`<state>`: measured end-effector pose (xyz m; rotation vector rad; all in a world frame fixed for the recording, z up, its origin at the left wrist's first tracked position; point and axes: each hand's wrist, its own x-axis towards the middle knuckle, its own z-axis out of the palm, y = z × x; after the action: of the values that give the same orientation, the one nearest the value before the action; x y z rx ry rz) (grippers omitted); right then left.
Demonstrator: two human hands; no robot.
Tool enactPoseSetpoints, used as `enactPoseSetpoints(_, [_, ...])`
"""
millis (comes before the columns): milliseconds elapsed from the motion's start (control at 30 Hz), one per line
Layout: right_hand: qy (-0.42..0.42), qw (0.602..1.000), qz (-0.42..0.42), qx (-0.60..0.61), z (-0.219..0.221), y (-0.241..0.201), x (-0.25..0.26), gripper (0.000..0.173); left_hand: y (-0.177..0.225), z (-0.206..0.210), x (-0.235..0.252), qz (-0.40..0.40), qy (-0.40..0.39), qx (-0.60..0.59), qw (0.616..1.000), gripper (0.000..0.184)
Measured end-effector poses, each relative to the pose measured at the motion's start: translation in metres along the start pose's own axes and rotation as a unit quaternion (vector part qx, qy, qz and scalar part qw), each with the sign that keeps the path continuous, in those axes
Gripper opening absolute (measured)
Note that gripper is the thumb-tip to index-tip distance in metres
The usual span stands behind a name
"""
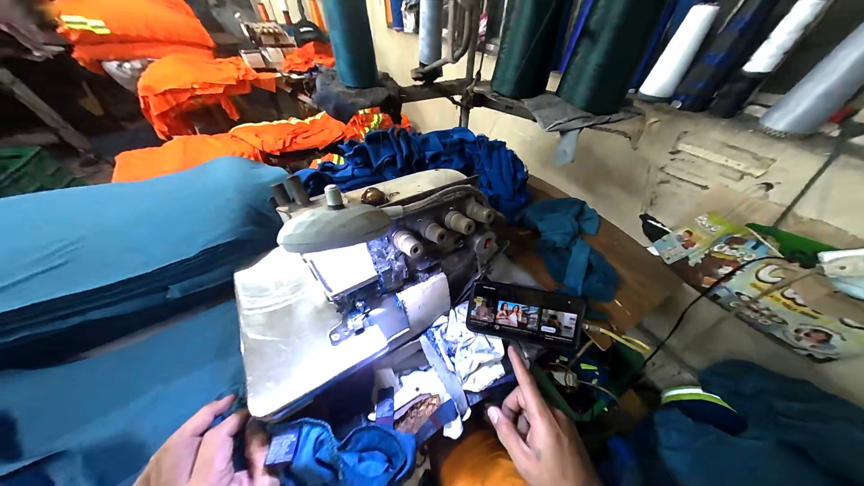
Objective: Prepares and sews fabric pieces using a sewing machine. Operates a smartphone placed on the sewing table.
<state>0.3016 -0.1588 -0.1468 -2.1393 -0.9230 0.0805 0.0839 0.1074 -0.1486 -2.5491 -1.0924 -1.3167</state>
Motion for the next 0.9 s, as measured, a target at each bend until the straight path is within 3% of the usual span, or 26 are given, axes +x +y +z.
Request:
enactPoseSetpoints(233, [-0.096,0.995,-0.001,0.018,0.006,-0.003,-0.018,0.068,0.005,0.001,0.003,-0.002,0.020,-0.004,1.000,0.029])
enactPoseSetpoints(367, [-0.151,0.988,0.020,0.006,0.011,0.001,-0.023,0.073,0.007,0.000,0.003,-0.007,0.025,-0.003,1.000,0.029])
enactPoseSetpoints(900, [-0.179,0.983,0.027,0.004,0.015,0.005,-0.023,0.079,0.003,0.003,0.002,0.000,0.023,0.000,1.000,0.026])
